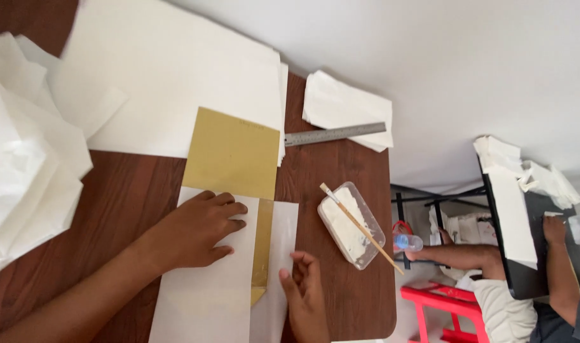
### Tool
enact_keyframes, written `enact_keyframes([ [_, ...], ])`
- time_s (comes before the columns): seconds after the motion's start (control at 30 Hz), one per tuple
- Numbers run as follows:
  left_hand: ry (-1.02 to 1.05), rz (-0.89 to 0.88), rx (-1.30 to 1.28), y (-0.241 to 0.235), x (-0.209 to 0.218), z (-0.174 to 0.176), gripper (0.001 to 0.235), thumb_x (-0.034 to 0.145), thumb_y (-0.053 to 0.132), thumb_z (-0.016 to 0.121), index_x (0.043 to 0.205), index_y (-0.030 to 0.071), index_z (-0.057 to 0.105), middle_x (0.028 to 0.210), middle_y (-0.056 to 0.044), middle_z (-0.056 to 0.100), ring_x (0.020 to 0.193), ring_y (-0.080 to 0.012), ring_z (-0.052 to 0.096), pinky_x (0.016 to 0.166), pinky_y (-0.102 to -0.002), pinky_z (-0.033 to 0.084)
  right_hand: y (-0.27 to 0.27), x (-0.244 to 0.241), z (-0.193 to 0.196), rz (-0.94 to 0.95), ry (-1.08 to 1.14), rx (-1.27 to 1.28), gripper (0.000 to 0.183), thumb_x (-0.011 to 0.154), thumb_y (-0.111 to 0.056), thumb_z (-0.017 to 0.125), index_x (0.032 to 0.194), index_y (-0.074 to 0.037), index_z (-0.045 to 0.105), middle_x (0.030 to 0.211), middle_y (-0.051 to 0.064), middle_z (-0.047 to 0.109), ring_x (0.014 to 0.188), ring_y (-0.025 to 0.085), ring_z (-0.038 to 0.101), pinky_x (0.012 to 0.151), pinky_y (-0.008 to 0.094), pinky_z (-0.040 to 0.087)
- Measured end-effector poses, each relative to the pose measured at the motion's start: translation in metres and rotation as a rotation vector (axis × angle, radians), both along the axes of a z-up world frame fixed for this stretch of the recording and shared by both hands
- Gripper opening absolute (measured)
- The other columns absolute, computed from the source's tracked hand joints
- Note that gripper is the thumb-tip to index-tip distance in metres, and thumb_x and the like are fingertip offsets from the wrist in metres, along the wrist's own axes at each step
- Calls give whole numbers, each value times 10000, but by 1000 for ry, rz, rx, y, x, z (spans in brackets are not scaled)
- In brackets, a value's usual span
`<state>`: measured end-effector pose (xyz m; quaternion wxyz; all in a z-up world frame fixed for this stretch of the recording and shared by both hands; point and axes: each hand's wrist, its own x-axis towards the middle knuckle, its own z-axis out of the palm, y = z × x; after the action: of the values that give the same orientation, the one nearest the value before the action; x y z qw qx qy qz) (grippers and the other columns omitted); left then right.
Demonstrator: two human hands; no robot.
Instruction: Manually assembling paper bags by folding paper sheets around a template and applying glue with a brush.
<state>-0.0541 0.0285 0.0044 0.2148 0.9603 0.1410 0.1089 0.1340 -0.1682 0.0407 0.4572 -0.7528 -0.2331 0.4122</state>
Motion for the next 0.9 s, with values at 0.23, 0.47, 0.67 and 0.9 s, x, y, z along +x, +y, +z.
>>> enact_keyframes([
  [0.23, -24, 108, 120, -9, 0, -2, 632, 806, 422, 797, 1250, 0, 637, 1446, -158, 538, 1304, -320, 496, 1030, -454, 446, 43, 19, 12, 177, -91, -6, 521, 892, -284, 695, 1372, -114, 583, 1078, 58, 760, 923, 120, 703, 821, 262, 579],
  [0.47, 43, 85, 158, -15, -4, -11, 721, 824, 465, 751, 1364, 18, 580, 1525, -166, 501, 1376, -364, 454, 1098, -505, 373, 56, 23, 15, 397, -163, 139, 402, 1009, -261, 507, 1300, -58, 697, 1051, 85, 765, 862, 137, 651, 565, 258, 585],
  [0.67, 51, 71, 143, -13, -3, -7, 735, 806, 486, 781, 1346, 22, 595, 1526, -157, 509, 1383, -364, 447, 1070, -493, 395, 68, 30, 11, 643, -932, 352, 365, 930, 31, 543, 1215, -129, 707, 1345, 24, 675, 1107, 270, 558, 1034, 407, 430],
  [0.9, 27, 82, 102, -12, -3, -2, 723, 804, 450, 801, 1335, 6, 593, 1513, -160, 522, 1379, -363, 444, 1065, -489, 401, 69, 26, 1, 831, -936, 231, 491, 1048, -228, 488, 1525, -114, 462, 1631, 52, 426, 1547, 309, 312, 1233, 548, 199],
])
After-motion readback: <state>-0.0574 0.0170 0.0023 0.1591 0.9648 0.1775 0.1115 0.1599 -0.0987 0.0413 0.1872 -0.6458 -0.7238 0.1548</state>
